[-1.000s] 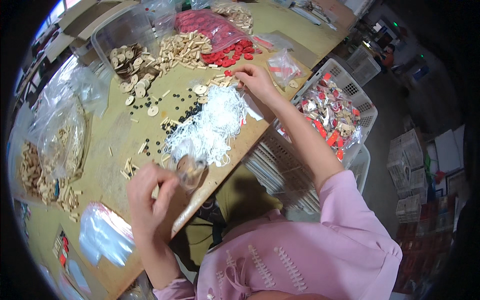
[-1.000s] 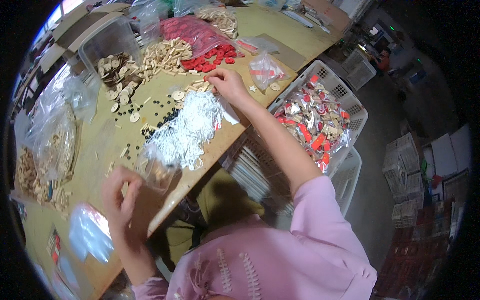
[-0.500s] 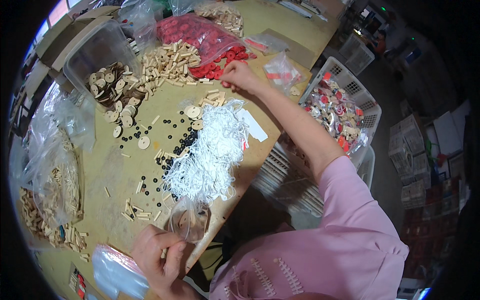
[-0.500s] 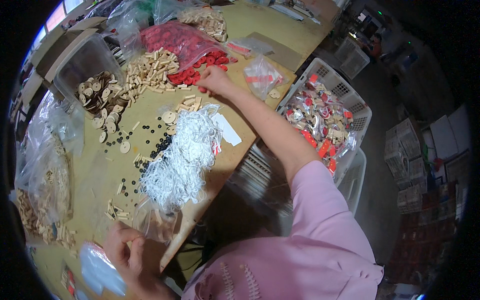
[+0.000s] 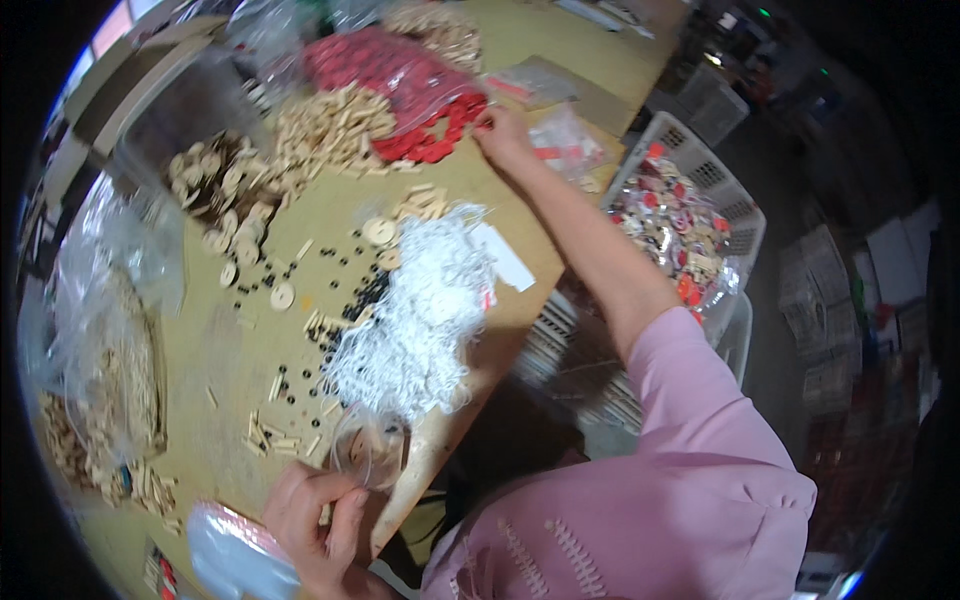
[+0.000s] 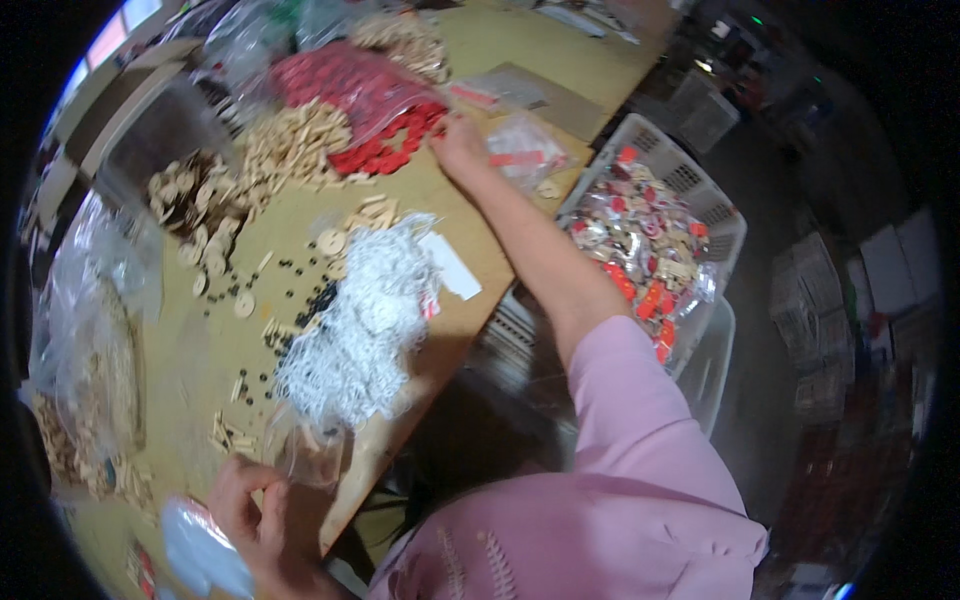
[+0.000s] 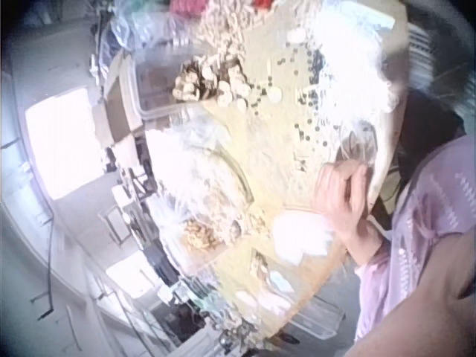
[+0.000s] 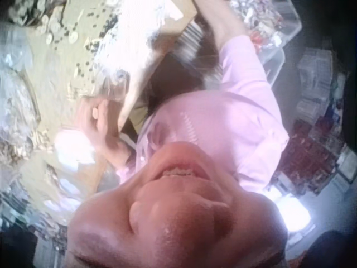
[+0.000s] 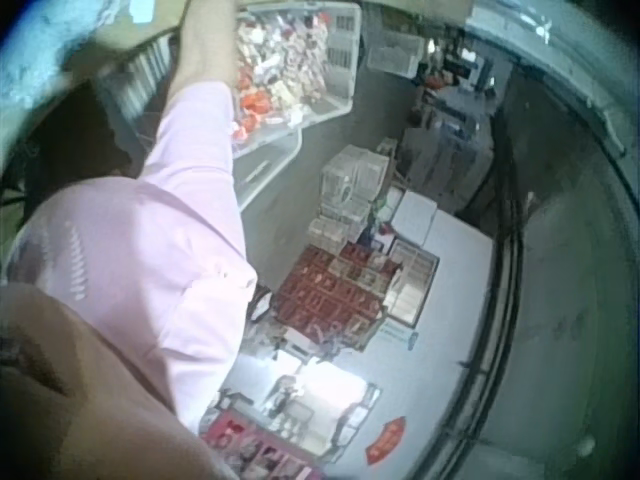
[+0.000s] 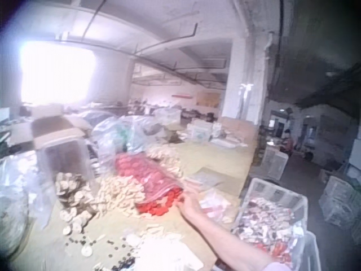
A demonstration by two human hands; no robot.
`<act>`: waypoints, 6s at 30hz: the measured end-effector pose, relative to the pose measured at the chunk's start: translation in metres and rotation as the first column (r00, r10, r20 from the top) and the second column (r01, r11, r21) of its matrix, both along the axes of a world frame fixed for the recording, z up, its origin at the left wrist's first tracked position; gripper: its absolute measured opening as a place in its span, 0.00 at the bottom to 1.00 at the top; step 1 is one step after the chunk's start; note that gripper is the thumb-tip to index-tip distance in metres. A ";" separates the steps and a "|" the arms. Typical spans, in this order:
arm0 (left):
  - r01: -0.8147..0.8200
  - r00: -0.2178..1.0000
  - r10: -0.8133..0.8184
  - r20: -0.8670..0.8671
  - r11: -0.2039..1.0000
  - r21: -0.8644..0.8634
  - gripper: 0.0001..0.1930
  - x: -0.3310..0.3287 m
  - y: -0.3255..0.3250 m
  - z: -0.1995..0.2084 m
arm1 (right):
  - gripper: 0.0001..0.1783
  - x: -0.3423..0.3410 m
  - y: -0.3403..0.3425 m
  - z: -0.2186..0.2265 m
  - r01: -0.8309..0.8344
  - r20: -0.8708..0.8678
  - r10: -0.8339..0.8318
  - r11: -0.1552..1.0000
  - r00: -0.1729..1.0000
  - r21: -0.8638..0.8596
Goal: The person repeatedly picks small wooden pieces, black beads, and white strings from a table, places them into small clear plastic bags, and adds a red label before moving the bag to a basket. The process is repeated continuously throughout the clip.
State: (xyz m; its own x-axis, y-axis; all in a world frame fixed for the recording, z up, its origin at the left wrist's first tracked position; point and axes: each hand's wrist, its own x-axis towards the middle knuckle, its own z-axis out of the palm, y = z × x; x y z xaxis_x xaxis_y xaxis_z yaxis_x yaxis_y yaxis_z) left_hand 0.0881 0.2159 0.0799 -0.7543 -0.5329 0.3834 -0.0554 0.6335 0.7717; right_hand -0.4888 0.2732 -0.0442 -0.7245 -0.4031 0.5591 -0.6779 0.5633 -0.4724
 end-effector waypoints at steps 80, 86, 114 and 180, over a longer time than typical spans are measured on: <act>0.039 0.982 -0.085 -0.167 0.965 -0.260 0.06 -0.014 -0.009 -0.017 | 0.12 0.376 0.040 0.153 -0.861 0.292 0.814 0.502 0.501 0.077; -0.038 0.991 0.021 -0.129 0.991 -0.129 0.05 -0.014 -0.003 -0.009 | 0.09 0.376 0.059 0.143 -0.907 0.133 0.901 0.419 0.412 -0.031; -0.164 0.969 0.196 -0.152 0.966 0.200 0.04 -0.018 -0.001 -0.023 | 0.20 0.200 0.184 0.067 -0.722 0.221 0.698 0.589 0.681 0.364; 0.165 0.952 -0.200 -0.233 0.973 -0.161 0.05 -0.005 -0.022 -0.018 | 0.08 0.355 0.036 0.199 -0.899 0.609 0.741 0.426 0.283 -0.100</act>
State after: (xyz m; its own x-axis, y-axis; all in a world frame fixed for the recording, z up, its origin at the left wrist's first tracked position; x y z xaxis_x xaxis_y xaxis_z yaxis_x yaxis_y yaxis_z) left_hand 0.0826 0.1937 0.0620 -0.7067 -0.3237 0.6291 0.2519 0.7158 0.6513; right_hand -0.1339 0.3096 0.1544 -0.0293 -0.9988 0.0389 -0.5405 -0.0169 -0.8411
